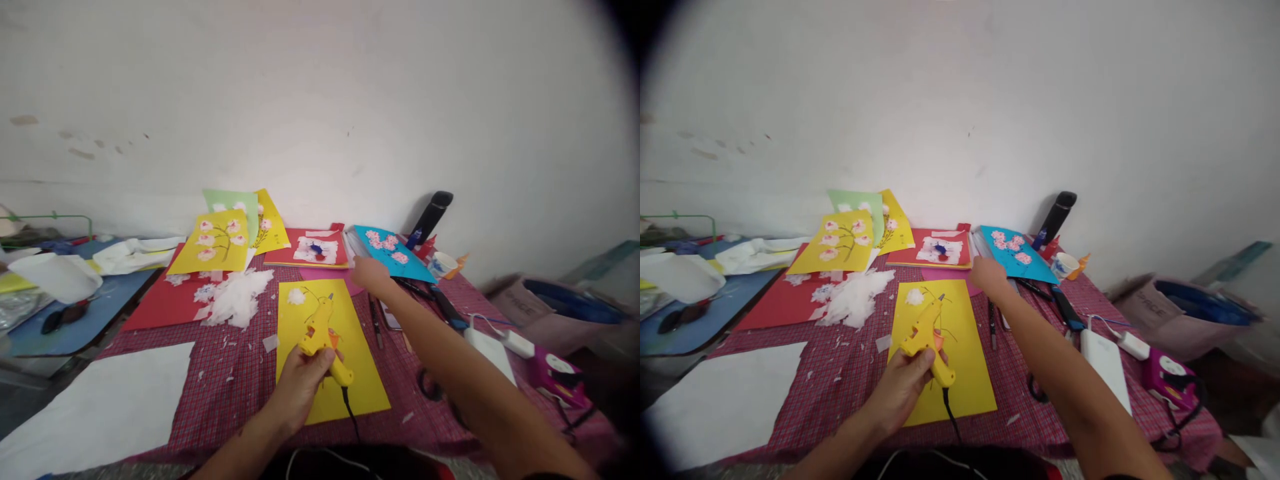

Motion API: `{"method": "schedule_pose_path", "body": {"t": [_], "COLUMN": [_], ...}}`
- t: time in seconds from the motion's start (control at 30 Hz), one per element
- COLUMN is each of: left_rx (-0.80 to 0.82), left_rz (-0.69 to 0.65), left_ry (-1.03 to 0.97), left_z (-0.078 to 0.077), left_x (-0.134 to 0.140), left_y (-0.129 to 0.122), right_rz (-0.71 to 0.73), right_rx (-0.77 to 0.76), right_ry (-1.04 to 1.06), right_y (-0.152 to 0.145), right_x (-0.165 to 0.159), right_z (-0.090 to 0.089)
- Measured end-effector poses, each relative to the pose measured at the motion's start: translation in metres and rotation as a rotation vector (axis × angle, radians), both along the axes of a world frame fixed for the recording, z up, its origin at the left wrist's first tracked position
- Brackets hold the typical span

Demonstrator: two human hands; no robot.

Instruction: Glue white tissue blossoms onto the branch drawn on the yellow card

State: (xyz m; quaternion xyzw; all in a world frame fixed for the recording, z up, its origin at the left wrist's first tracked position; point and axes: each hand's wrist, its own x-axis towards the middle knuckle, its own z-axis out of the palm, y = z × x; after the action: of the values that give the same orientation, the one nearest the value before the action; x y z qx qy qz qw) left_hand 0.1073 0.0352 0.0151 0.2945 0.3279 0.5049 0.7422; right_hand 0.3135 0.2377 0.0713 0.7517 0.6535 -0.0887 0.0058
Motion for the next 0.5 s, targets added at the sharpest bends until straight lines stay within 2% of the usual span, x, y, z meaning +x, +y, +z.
{"method": "schedule_pose_path", "body": {"t": [0.2, 0.33, 0.43, 0.5], "left_rx": [0.027, 0.095, 0.141, 0.150], "left_rz": [0.055, 0.024, 0.029, 0.072], "left_ry": [0.015, 0.031, 0.079, 0.110], "left_z": [0.006, 0.015, 0.021, 0.024], "left_x": [0.002, 0.005, 0.009, 0.012], "left_y": [0.004, 0.005, 0.008, 0.010], "right_rz": [0.141, 0.172, 0.126, 0.110], "right_rx": [0.166, 0.283, 0.524, 0.745], "right_ry": [0.119, 0.258, 0.540, 0.611], "right_y": [-0.054, -0.096, -0.135, -0.169], "right_x": [0.006, 0.017, 0.024, 0.025], "right_z": [0.013, 0.021, 0.031, 0.039]}}
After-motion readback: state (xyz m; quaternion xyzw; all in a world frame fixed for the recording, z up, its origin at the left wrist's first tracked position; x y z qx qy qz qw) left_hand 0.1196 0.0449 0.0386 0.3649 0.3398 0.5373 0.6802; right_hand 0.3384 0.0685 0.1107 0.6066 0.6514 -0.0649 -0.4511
